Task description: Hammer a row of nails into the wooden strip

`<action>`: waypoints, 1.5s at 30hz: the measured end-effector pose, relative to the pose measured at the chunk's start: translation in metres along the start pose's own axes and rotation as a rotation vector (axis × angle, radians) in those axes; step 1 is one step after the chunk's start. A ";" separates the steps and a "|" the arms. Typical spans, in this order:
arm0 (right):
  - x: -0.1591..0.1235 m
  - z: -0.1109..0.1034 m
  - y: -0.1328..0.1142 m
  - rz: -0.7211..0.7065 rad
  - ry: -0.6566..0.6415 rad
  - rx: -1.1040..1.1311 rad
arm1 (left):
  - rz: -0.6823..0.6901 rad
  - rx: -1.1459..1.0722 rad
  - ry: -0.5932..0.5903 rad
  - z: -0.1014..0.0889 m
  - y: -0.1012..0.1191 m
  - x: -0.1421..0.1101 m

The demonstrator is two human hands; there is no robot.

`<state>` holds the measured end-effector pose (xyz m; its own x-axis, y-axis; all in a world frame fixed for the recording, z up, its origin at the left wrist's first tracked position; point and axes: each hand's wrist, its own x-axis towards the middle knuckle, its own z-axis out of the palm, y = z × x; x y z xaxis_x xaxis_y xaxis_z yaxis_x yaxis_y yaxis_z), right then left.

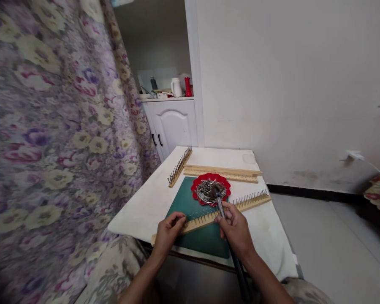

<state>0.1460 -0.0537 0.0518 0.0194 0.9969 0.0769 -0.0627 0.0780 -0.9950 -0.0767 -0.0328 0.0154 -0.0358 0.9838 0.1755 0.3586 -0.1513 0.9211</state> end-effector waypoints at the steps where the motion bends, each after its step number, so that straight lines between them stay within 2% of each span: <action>1: 0.000 0.000 0.000 0.000 -0.002 0.003 | -0.004 0.028 -0.004 0.002 -0.001 -0.003; 11: -0.004 0.003 -0.006 -0.006 0.002 -0.016 | 0.019 0.124 -0.022 0.011 -0.011 -0.006; 27: -0.006 0.007 -0.004 0.007 -0.035 -0.020 | 0.059 0.255 -0.048 0.014 -0.010 -0.004; 32: -0.011 0.009 -0.009 0.046 -0.132 -0.006 | 0.107 0.299 -0.041 0.014 -0.005 -0.005; 38: -0.027 0.021 -0.015 0.144 -0.282 -0.025 | 0.108 0.312 -0.052 0.014 -0.005 -0.005; 45: -0.033 0.026 -0.007 0.104 -0.351 -0.126 | 0.122 0.327 -0.037 0.015 -0.011 -0.004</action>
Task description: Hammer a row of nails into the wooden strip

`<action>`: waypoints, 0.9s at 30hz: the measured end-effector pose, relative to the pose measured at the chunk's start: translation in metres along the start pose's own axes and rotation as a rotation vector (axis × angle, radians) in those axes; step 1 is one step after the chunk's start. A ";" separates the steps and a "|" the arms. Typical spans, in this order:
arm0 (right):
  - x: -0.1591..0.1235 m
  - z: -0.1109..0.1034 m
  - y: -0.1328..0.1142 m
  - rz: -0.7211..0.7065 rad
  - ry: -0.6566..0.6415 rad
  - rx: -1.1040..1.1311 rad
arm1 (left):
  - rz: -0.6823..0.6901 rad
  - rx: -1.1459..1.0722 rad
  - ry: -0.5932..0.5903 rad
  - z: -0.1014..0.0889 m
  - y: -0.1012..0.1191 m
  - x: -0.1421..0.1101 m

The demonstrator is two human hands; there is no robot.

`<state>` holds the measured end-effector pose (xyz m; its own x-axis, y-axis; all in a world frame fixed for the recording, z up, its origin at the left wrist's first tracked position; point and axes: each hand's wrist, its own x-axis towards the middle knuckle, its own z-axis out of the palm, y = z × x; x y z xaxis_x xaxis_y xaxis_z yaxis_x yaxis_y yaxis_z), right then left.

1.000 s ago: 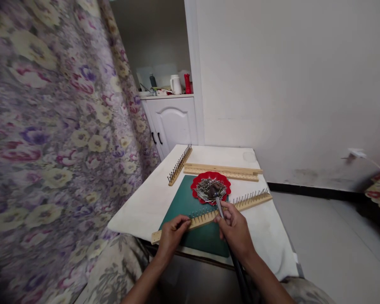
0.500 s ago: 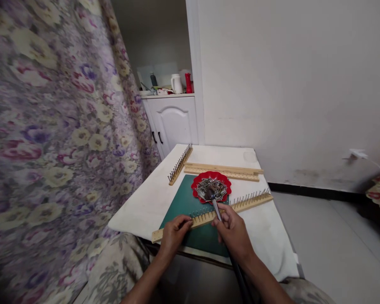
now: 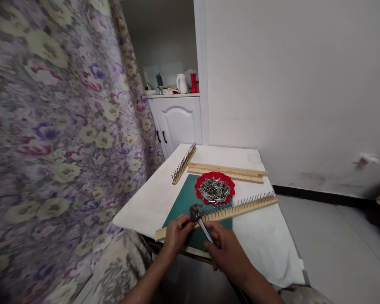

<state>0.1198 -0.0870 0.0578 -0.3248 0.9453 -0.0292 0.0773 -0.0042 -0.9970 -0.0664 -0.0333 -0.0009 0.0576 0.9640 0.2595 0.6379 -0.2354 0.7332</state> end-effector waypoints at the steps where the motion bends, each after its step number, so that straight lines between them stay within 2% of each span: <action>1: 0.000 0.000 0.001 -0.003 -0.006 -0.011 | -0.001 -0.003 0.002 0.000 0.000 0.000; 15: 0.001 0.001 0.003 -0.035 0.027 -0.017 | 0.001 -0.005 0.000 -0.002 0.002 -0.001; 27: 0.001 0.003 0.004 -0.027 -0.023 -0.051 | -0.008 -0.018 -0.001 0.000 0.001 -0.001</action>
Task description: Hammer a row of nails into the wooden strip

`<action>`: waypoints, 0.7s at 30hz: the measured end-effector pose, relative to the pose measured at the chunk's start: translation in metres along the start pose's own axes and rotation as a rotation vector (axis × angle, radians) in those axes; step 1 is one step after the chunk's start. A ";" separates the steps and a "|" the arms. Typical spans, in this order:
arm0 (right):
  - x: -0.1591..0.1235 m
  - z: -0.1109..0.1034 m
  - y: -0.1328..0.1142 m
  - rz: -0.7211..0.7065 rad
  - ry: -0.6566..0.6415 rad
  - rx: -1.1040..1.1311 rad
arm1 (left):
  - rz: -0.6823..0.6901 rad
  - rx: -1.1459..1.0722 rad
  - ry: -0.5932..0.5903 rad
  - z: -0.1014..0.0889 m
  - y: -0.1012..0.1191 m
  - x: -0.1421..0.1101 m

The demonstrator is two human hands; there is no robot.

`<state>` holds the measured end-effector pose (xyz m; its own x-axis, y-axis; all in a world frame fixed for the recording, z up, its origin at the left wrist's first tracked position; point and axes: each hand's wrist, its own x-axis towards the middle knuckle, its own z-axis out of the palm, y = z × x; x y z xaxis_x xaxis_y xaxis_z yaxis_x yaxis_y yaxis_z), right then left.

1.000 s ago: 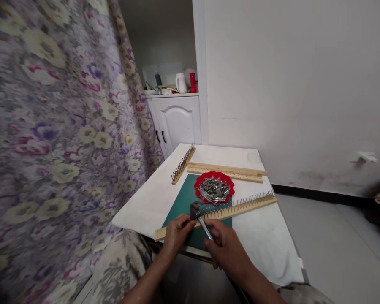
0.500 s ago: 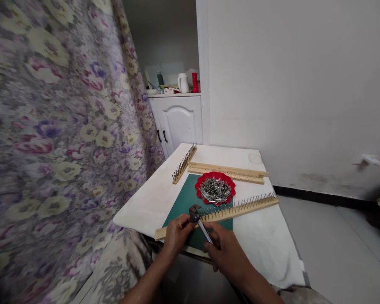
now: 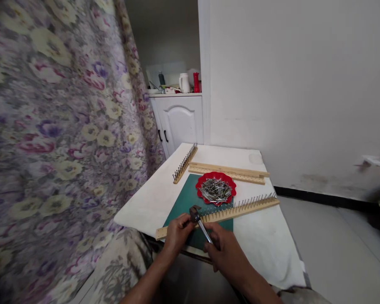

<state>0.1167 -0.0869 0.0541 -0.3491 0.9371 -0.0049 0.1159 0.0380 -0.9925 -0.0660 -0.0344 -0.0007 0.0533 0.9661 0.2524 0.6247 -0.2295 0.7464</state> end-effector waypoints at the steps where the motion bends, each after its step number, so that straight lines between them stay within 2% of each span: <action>1: 0.000 0.000 0.001 0.001 -0.003 0.010 | -0.004 0.000 0.001 0.000 0.000 0.000; 9: 0.005 -0.013 -0.004 0.017 0.118 0.164 | -0.007 -0.077 -0.028 -0.003 0.000 0.001; 15: 0.015 -0.038 0.000 -0.075 0.267 0.283 | 0.048 -0.078 -0.050 -0.023 -0.003 -0.001; 18: 0.020 -0.047 0.002 -0.114 0.331 0.331 | 0.067 -0.065 -0.008 -0.036 -0.001 0.008; 21: 0.023 -0.050 0.002 -0.124 0.361 0.360 | 0.126 -0.039 -0.005 -0.046 0.012 0.033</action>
<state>0.1557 -0.0476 0.0584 0.0099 0.9954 0.0950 -0.2554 0.0944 -0.9622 -0.0925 -0.0111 0.0445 0.1330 0.9300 0.3427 0.5821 -0.3532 0.7324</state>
